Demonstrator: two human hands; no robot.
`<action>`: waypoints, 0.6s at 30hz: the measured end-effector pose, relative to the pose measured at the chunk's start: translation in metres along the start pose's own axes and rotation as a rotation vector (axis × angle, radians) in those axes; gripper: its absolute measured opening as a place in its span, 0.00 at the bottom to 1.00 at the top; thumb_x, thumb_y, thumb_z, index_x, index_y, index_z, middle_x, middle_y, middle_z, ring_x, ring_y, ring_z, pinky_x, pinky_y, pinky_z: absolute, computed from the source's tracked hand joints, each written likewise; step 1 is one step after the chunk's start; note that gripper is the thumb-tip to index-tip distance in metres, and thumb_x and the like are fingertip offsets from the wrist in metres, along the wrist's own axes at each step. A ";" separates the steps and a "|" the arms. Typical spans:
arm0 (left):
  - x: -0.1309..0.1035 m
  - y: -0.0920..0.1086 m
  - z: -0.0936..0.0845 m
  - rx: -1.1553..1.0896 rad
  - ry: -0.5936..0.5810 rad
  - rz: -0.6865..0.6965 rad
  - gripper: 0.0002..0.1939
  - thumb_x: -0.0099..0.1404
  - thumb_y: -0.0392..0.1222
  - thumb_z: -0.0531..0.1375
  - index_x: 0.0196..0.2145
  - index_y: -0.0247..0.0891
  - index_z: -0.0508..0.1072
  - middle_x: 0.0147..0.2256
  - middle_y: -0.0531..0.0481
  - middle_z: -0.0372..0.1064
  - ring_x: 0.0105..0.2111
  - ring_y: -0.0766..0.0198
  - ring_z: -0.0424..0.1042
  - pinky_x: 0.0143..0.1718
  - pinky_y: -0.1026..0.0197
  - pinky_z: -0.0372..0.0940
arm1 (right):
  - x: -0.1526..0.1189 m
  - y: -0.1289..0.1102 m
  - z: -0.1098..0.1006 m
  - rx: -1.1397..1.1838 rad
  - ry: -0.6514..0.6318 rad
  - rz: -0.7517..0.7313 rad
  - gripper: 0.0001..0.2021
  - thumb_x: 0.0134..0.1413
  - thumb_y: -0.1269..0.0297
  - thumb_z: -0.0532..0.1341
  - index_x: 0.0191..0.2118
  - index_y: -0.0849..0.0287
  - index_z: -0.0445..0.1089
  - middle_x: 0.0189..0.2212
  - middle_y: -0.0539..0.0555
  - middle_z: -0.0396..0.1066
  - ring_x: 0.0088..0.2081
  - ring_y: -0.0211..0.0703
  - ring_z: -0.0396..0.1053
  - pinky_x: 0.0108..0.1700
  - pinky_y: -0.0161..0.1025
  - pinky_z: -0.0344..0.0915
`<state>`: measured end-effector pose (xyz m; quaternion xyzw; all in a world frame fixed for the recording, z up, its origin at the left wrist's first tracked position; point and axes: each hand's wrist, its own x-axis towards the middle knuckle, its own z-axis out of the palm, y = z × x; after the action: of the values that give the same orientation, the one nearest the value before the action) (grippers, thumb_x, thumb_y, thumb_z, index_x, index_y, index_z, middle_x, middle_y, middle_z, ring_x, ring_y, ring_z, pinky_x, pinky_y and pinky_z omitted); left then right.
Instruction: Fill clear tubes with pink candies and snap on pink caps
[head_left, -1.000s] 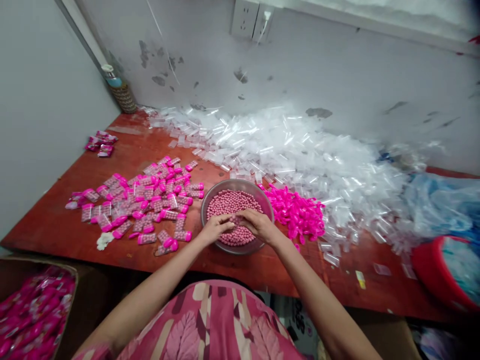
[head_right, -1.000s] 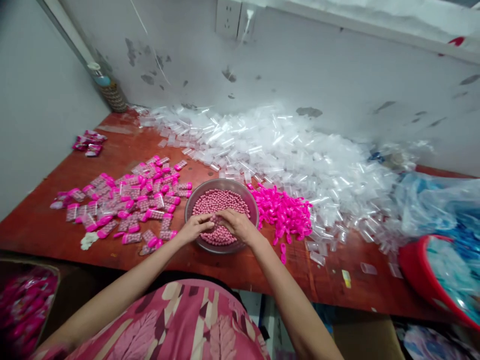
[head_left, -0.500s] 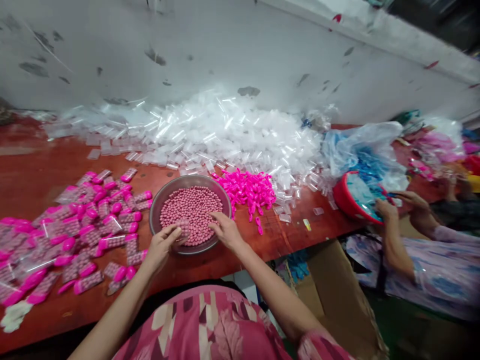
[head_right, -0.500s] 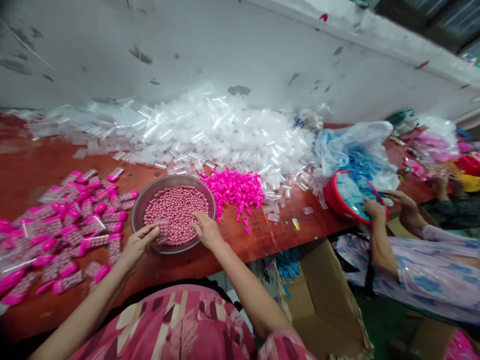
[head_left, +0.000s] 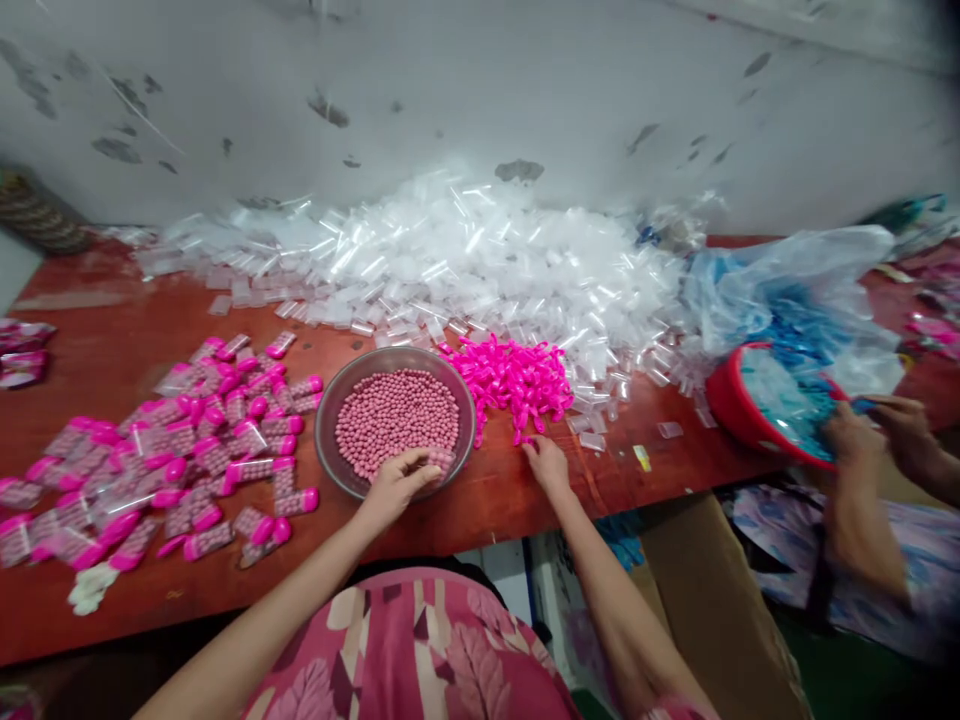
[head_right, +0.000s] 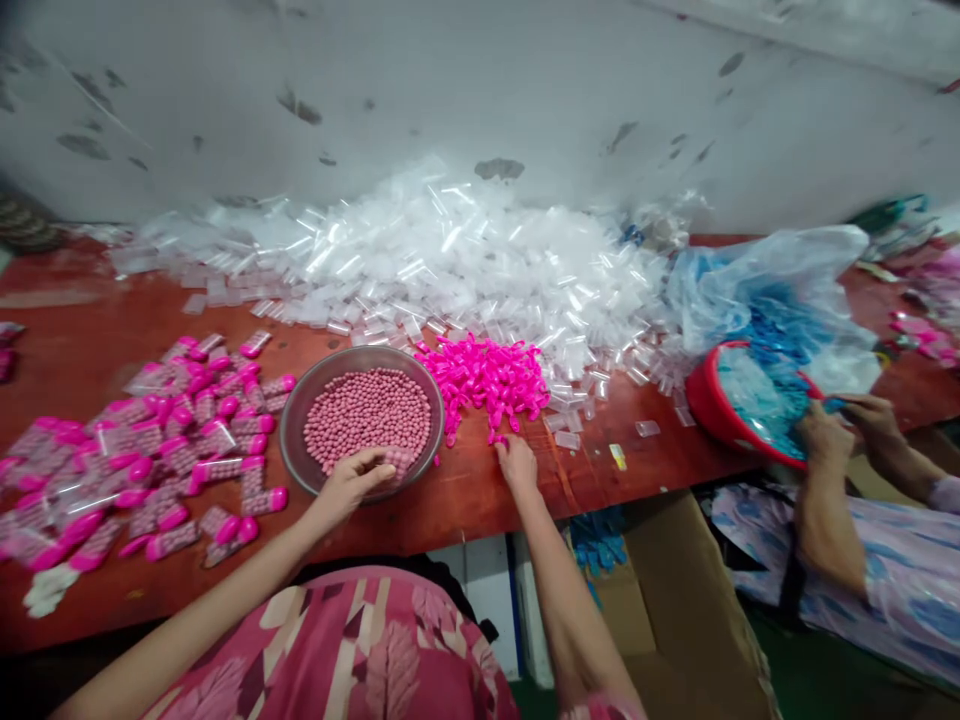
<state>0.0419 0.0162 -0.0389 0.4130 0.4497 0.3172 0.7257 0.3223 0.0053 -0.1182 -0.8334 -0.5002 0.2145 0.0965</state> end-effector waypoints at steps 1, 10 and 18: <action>0.001 0.000 0.001 0.044 -0.002 0.026 0.14 0.53 0.44 0.59 0.37 0.35 0.71 0.35 0.47 0.72 0.34 0.62 0.69 0.37 0.61 0.64 | -0.005 -0.007 -0.005 0.035 -0.006 -0.050 0.14 0.51 0.62 0.52 0.41 0.62 0.66 0.38 0.59 0.69 0.40 0.44 0.67 0.41 0.39 0.60; -0.002 0.009 -0.003 0.442 0.034 0.288 0.12 0.56 0.41 0.55 0.38 0.39 0.73 0.35 0.50 0.73 0.35 0.62 0.69 0.39 0.63 0.60 | -0.069 -0.127 -0.050 0.485 -0.160 -0.786 0.12 0.52 0.64 0.53 0.44 0.56 0.63 0.37 0.54 0.67 0.38 0.40 0.65 0.41 0.37 0.61; -0.019 0.017 -0.020 0.517 0.140 0.361 0.12 0.58 0.42 0.54 0.37 0.39 0.73 0.34 0.49 0.73 0.34 0.62 0.69 0.37 0.64 0.61 | -0.076 -0.148 -0.035 0.273 -0.174 -0.952 0.10 0.55 0.66 0.50 0.42 0.58 0.61 0.32 0.55 0.64 0.35 0.42 0.63 0.38 0.37 0.61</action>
<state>0.0151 0.0146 -0.0216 0.6340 0.4836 0.3437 0.4960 0.1898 0.0113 -0.0121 -0.4716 -0.7984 0.2788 0.2498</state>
